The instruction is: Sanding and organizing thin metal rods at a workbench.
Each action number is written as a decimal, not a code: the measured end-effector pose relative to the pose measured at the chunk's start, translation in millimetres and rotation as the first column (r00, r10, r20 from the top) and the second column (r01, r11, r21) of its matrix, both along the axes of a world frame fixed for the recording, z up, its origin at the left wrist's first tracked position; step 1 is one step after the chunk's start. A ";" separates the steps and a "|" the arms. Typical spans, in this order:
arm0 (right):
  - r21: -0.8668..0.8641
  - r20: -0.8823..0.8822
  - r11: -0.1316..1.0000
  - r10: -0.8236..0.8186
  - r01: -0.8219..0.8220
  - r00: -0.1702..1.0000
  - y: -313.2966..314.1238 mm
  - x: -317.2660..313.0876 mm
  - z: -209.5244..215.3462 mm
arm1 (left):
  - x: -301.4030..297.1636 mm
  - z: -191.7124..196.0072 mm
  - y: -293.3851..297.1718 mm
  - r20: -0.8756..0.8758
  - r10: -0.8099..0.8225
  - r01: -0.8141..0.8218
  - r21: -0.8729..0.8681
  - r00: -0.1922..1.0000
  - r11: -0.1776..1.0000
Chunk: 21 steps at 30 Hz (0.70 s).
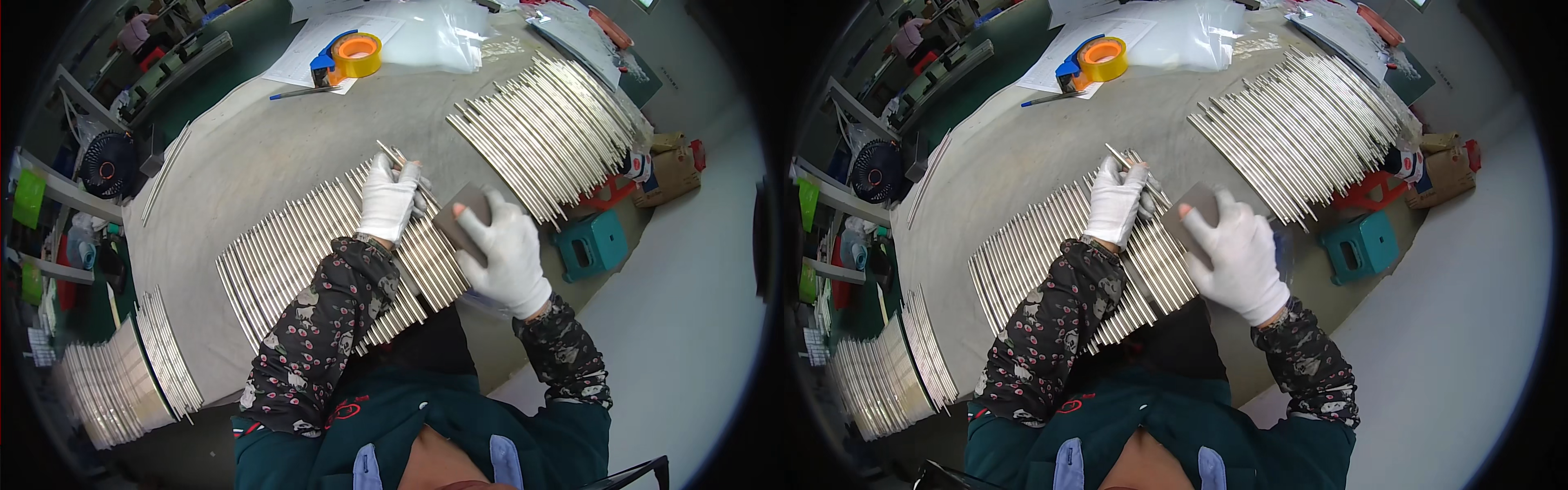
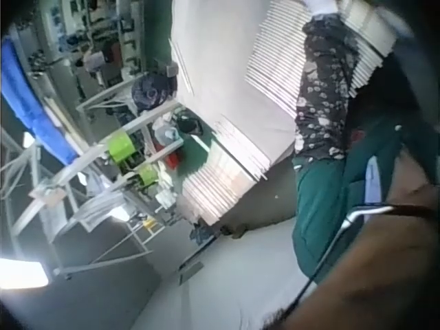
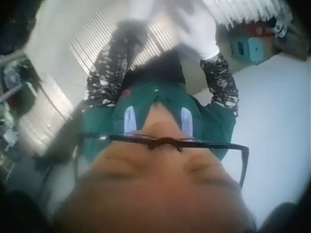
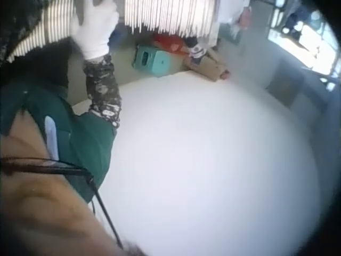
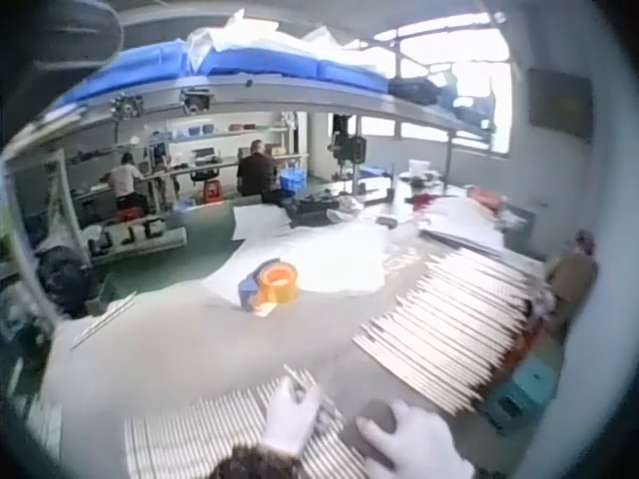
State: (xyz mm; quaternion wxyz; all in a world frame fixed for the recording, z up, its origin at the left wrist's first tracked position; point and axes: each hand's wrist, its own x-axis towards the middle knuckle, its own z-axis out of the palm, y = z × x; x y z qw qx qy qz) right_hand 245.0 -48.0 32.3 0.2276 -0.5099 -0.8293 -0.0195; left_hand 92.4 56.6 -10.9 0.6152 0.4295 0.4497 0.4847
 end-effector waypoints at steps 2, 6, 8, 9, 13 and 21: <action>0.158 0.112 0.917 -0.386 0.367 0.916 12.8 26.4 -3.0 | 2.0 4.0 0.3 -0.011 -0.030 0.030 0.025 0.999 0.999; -0.002 -0.017 1.000 -0.002 0.002 1.000 -3.5 -4.5 5.9 | 1.5 0.6 2.4 -0.015 -0.010 0.010 0.019 1.000 1.000; 0.031 -0.039 0.981 -0.188 0.190 0.981 5.3 8.7 -1.6 | 0.9 0.1 1.7 0.007 -0.009 0.008 0.007 1.000 1.000; 0.070 0.005 0.958 -0.280 0.279 0.960 9.3 19.7 -1.9 | 2.0 -0.4 2.1 -0.003 -0.022 0.022 0.019 1.000 1.000; 0.044 -0.056 0.996 -0.075 0.077 0.996 0.5 3.6 4.8 | 0.6 -4.8 3.0 0.014 -0.039 0.039 0.014 0.999 0.999; 0.095 -0.013 0.995 0.034 -0.033 0.999 7.5 -5.2 0.8 | -1.1 -0.2 1.2 0.039 -0.026 0.025 0.009 0.999 1.000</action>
